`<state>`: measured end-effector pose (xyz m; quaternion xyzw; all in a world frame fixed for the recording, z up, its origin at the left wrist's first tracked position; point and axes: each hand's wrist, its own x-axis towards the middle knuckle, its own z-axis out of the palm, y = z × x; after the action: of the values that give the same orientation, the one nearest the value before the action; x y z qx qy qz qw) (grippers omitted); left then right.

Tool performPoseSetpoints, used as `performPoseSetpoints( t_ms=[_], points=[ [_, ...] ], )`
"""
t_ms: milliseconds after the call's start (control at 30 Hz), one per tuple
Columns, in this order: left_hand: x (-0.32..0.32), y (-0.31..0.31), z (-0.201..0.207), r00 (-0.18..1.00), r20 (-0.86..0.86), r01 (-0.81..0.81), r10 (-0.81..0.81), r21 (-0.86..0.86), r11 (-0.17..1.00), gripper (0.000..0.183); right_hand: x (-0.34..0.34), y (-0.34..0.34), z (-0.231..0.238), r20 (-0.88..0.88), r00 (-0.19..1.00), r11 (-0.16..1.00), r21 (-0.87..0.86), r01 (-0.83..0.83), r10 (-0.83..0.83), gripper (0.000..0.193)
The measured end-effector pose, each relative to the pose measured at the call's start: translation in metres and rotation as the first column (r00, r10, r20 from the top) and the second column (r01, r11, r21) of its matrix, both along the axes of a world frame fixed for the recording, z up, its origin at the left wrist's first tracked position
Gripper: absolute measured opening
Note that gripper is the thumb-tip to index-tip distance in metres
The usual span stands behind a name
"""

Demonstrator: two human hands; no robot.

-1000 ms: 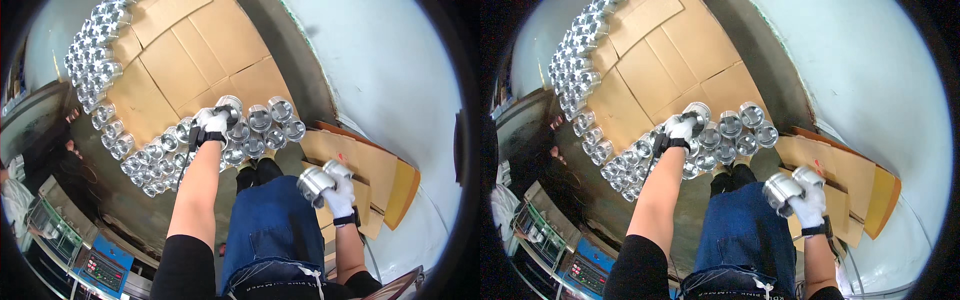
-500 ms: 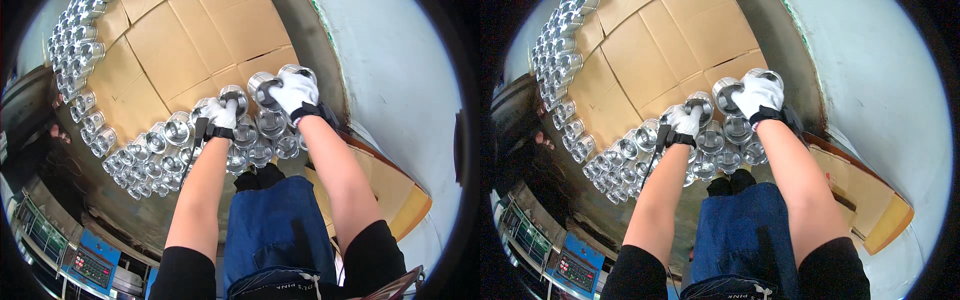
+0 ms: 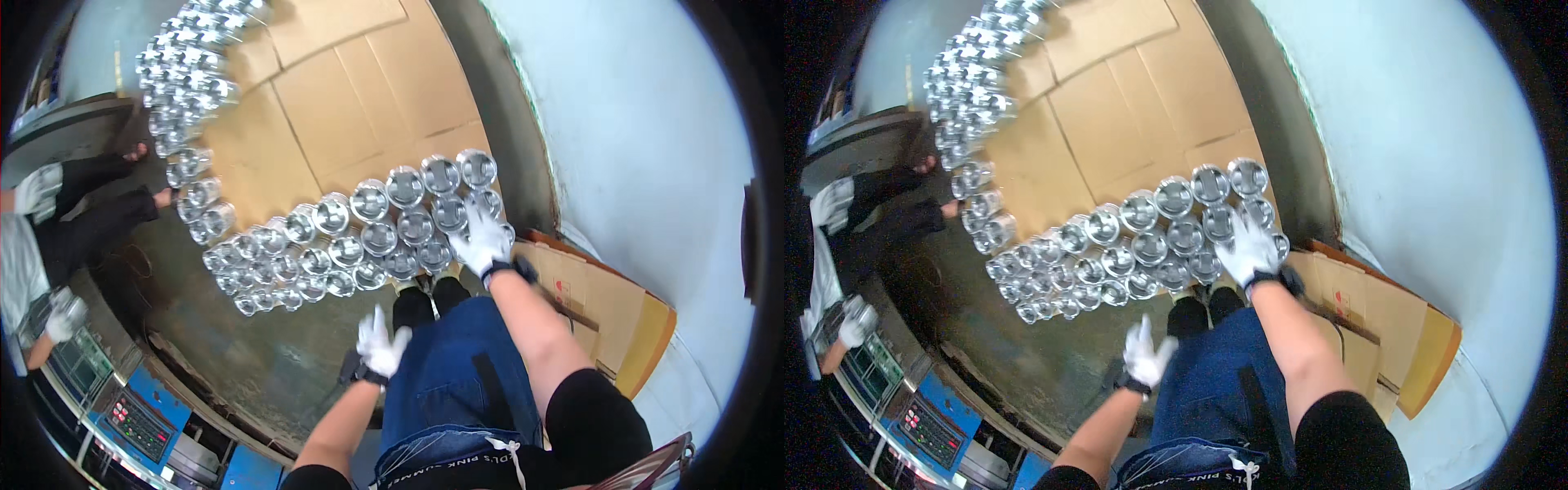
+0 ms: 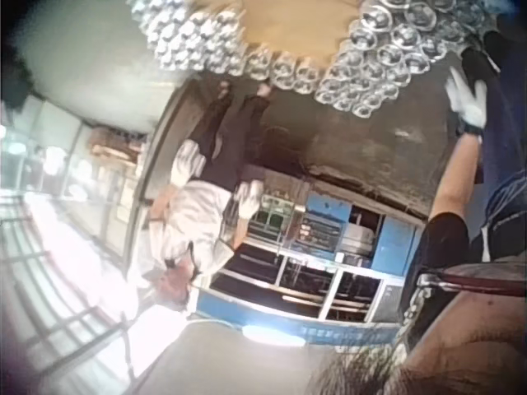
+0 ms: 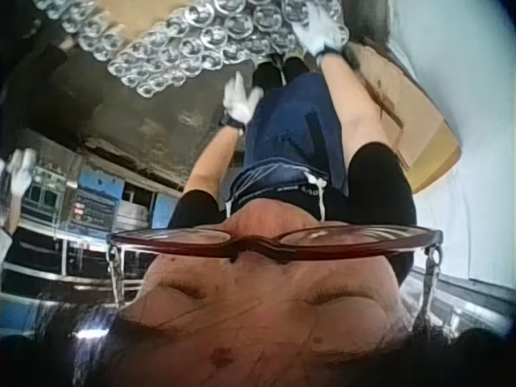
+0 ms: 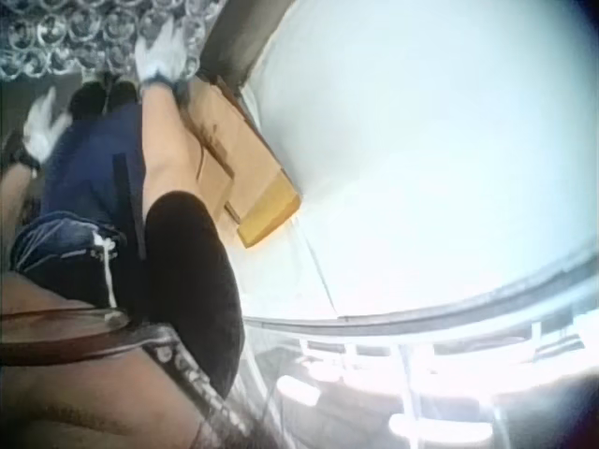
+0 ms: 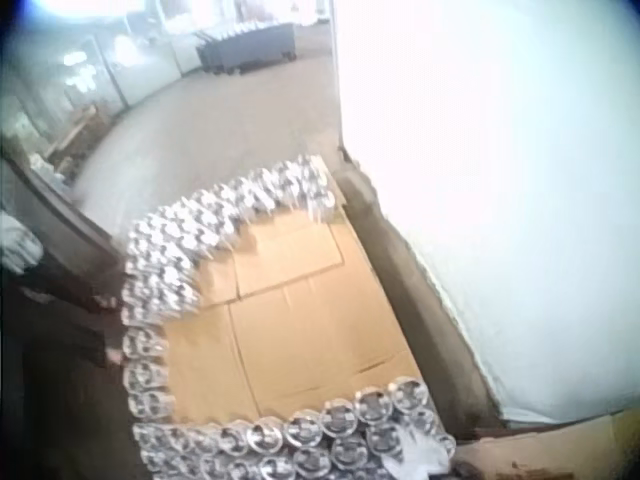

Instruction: Load metal pistons into a green plastic washing rack and operate an industrial cleaning machine.

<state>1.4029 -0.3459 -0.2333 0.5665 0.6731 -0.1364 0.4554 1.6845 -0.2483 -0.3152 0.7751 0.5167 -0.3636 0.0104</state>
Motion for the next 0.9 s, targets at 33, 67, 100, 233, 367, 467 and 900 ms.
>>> performPoseSetpoints(
  t_ms=[33, 67, 100, 233, 367, 467, 900],
  points=[
    [-0.012, -0.027, 0.022, 0.997, -0.080, 0.021, -0.023, -0.028, 0.999, 0.089, 0.000, -0.027, 0.013, -0.033, 0.998, 0.991, -0.130, 0.041, -0.045, 0.074],
    [-0.034, -0.060, 0.039, 0.993, -0.119, 0.014, -0.024, -0.083, 0.996, 0.091, -0.005, -0.039, 0.046, -0.083, 0.985, 0.951, -0.285, 0.119, -0.148, 0.070],
    [-0.048, -0.086, 0.052, 0.990, -0.139, 0.011, -0.029, -0.132, 0.991, 0.093, 0.003, -0.070, 0.054, -0.095, 0.985, 0.948, -0.297, 0.112, -0.146, 0.067],
    [-0.092, -0.136, 0.127, 0.956, -0.293, -0.168, 0.022, -0.483, 0.859, 0.087, 0.033, -0.138, 0.119, -0.052, 0.975, 0.753, -0.645, 0.131, -0.214, 0.060],
    [-0.121, -0.238, 0.179, 0.903, -0.424, -0.248, 0.073, -0.374, 0.894, 0.065, 0.065, -0.165, 0.142, -0.069, 0.997, 0.701, -0.709, -0.081, 0.046, 0.044],
    [-0.121, -0.268, 0.196, 0.871, -0.430, -0.396, 0.237, -0.329, 0.857, 0.062, 0.075, -0.149, 0.149, 0.025, 0.991, 0.795, -0.600, -0.091, 0.132, 0.044],
    [-0.224, -0.321, 0.232, 0.615, -0.198, -0.788, 0.764, -0.110, 0.606, 0.053, -0.103, -0.103, 0.230, -0.058, 0.964, 0.929, -0.255, -0.267, 0.261, 0.049]
  ],
)
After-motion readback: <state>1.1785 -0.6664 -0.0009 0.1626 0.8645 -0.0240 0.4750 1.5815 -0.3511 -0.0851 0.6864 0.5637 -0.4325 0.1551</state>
